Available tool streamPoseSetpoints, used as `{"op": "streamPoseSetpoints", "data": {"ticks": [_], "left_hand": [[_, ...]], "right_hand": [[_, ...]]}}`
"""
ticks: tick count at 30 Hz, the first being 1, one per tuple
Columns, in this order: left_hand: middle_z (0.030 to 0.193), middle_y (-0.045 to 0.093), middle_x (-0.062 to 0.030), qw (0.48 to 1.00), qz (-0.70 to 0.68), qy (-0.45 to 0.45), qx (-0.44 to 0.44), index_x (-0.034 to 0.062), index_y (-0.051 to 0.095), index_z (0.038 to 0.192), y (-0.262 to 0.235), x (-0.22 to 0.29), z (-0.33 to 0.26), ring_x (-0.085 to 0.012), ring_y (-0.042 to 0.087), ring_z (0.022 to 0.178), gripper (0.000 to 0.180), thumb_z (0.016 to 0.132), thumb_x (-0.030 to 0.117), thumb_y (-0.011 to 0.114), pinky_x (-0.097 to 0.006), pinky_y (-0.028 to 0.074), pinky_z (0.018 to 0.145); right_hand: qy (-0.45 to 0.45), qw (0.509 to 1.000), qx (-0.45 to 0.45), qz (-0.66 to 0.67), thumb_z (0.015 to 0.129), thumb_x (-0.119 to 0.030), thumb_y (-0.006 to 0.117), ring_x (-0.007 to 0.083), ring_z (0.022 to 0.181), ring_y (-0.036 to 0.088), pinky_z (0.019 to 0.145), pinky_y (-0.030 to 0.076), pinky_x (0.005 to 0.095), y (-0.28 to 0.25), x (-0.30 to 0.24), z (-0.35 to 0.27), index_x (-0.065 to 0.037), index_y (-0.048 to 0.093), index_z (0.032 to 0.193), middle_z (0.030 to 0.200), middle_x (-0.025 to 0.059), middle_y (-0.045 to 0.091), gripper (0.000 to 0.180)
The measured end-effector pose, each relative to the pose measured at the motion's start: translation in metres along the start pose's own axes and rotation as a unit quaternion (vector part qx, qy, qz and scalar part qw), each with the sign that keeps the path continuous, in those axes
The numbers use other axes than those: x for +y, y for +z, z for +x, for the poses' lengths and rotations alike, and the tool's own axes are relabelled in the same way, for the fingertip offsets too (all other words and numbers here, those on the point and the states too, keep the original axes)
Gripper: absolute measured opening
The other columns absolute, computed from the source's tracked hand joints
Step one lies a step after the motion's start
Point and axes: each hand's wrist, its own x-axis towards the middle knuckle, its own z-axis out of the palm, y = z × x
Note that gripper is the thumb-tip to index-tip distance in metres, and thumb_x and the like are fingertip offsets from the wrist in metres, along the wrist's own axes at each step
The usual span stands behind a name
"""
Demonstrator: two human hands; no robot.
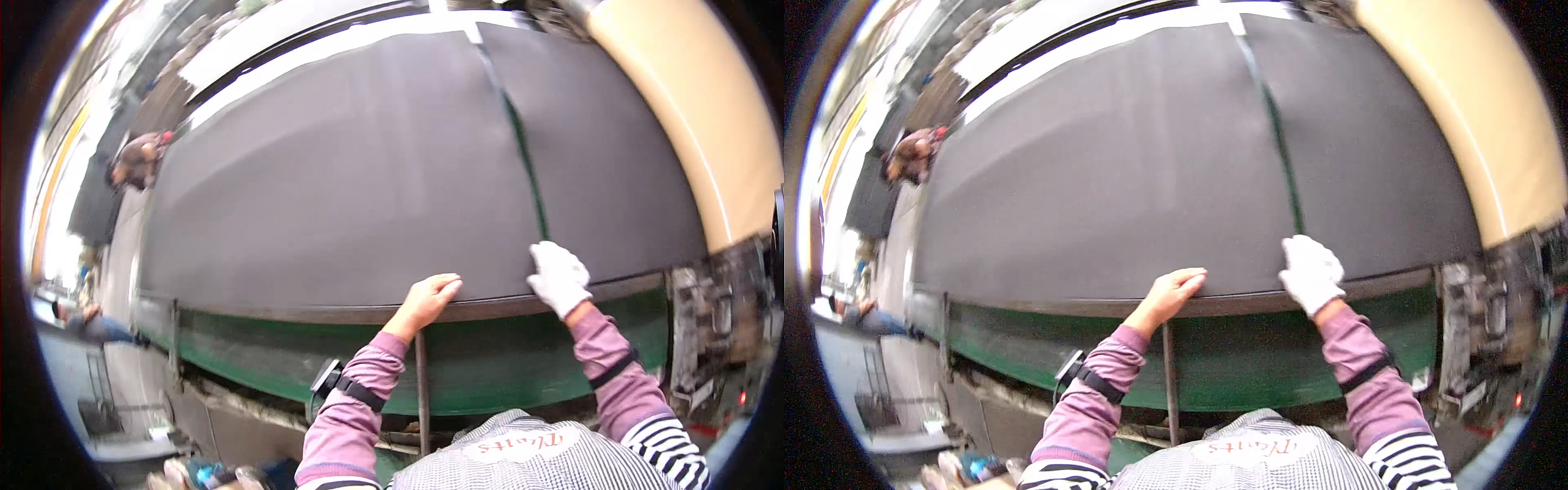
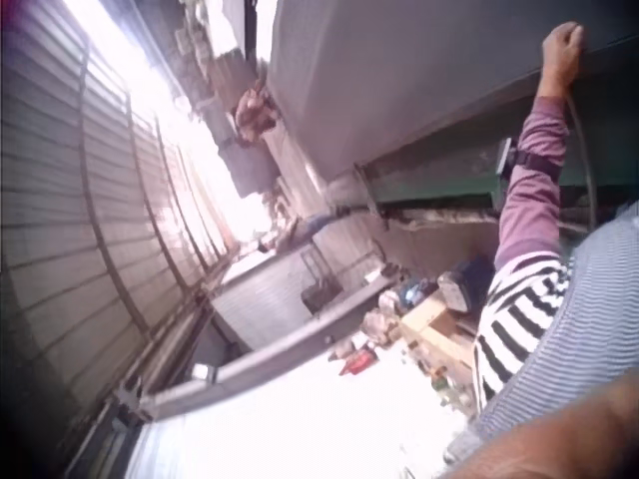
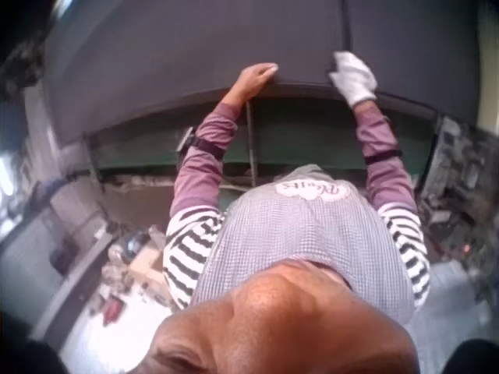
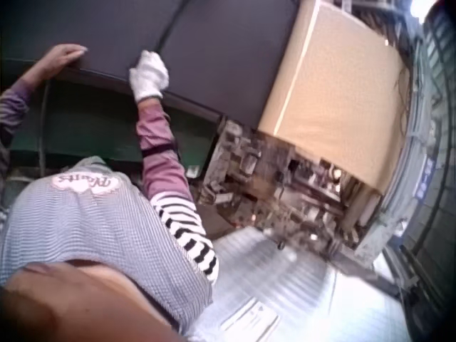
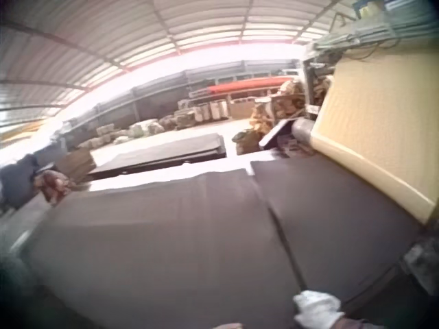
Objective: Guiding and aligning black synthetic sheets on a conveyor belt and roller system.
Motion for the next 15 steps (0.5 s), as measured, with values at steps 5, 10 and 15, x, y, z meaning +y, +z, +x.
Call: {"op": "streamPoseSetpoints", "data": {"ticks": [5,10,15], "left_hand": [[0.098,0.064,-0.0167,0.834,0.411,-0.091,0.357,0.0039,0.066,0.093,-0.097,-0.066,-0.003,-0.0333,0.059,0.097,0.038,0.086,0.040,0.061,-0.043,0.048,0.085],[0.093,0.062,-0.0185,0.873,0.378,-0.121,0.283,0.0017,0.065,0.086,-0.123,-0.099,-0.044,-0.0363,0.058,0.096,0.039,0.082,0.041,0.060,-0.045,0.047,0.087],[0.089,0.065,-0.0169,0.915,0.359,-0.028,0.182,-0.0013,0.067,0.082,-0.078,-0.068,-0.035,-0.0352,0.061,0.090,0.032,0.083,0.031,0.064,-0.044,0.049,0.081]], "right_hand": [[0.090,0.995,-0.025,-0.045,0.071,-0.011,0.069,0.0318,0.117,0.052,0.098,0.044,0.0398,-0.011,0.093,-0.023,-0.008,0.050,0.127,0.126,0.0137,0.054,0.059],[0.148,0.983,-0.044,-0.101,0.073,-0.006,0.066,0.0328,0.116,0.053,0.098,0.045,0.0395,-0.015,0.180,-0.031,-0.008,0.048,0.129,0.124,0.0147,0.055,0.059],[0.153,0.966,0.119,-0.171,0.080,-0.024,0.059,0.0320,0.067,0.067,0.058,0.054,0.0439,-0.021,0.172,-0.014,-0.008,0.066,0.084,0.074,0.0137,0.065,0.018]]}}
